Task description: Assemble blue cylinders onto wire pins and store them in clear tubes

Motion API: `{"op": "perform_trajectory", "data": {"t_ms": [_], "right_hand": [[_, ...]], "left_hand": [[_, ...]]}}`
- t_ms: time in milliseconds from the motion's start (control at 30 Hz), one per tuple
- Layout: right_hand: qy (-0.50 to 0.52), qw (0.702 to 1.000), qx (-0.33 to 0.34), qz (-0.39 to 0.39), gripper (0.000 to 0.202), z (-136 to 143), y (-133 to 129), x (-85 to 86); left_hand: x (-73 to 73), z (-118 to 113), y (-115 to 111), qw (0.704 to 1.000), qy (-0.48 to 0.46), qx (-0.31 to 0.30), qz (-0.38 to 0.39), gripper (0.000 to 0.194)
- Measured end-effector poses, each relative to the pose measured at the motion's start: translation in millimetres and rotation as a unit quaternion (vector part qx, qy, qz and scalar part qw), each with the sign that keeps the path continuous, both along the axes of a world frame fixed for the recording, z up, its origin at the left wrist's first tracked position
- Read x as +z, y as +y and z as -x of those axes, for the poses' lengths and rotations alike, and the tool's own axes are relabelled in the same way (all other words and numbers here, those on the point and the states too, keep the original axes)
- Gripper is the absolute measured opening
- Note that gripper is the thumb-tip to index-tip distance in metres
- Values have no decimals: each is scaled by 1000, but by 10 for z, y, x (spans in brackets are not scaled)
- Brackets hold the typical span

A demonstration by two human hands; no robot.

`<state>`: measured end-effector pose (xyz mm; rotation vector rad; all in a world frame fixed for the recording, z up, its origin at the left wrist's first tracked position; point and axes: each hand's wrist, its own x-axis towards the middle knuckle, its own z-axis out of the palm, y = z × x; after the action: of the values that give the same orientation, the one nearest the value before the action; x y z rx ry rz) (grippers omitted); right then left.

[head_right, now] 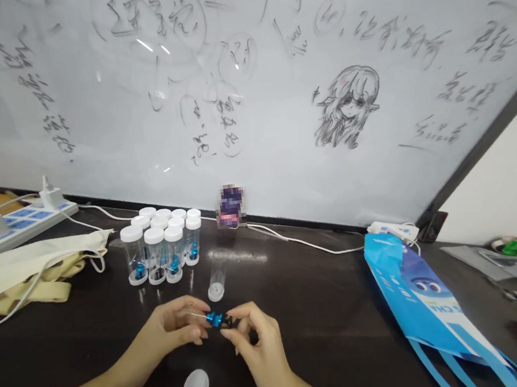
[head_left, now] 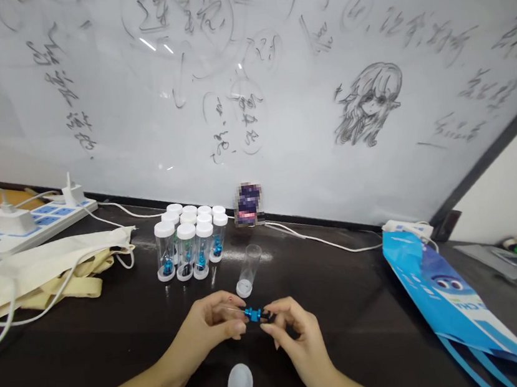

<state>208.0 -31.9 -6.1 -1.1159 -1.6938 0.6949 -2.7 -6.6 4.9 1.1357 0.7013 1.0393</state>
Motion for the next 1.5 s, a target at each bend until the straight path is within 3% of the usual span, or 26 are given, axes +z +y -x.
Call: {"op": "perform_trajectory", "data": {"t_ms": [100, 300, 433, 567, 633, 767, 867, 1100, 1500], "right_hand": [[3, 999, 34, -18, 11, 9, -8, 15], [10, 998, 35, -52, 7, 31, -14, 60], [15, 998, 31, -55, 8, 23, -13, 62], [21, 995, 74, -61, 10, 18, -24, 54], [16, 994, 93, -63, 10, 18, -31, 57], [-2, 992, 111, -63, 9, 17, -35, 63], [-22, 992, 109, -57, 9, 13, -26, 60], [-59, 993, 91, -53, 12, 6, -25, 58], [-56, 995, 70, -35, 11, 32, -38, 101]], "left_hand": [[-10, -3, 4, 999, -1, -40, 37, 24], [40, 44, 14, 991, -98, -3, 93, 42], [45, 57, 58, 981, -118, -73, 137, 26], [32, 65, 84, 962, -111, -165, 185, 56], [32, 63, 76, 966, -89, -161, 180, 59], [42, 43, 49, 979, -46, -140, 140, 28], [24, 28, 40, 982, -50, -135, 126, 17], [-71, -2, 20, 986, -59, -107, 112, 13], [-67, -14, -15, 989, -53, -111, 77, 14]]}}
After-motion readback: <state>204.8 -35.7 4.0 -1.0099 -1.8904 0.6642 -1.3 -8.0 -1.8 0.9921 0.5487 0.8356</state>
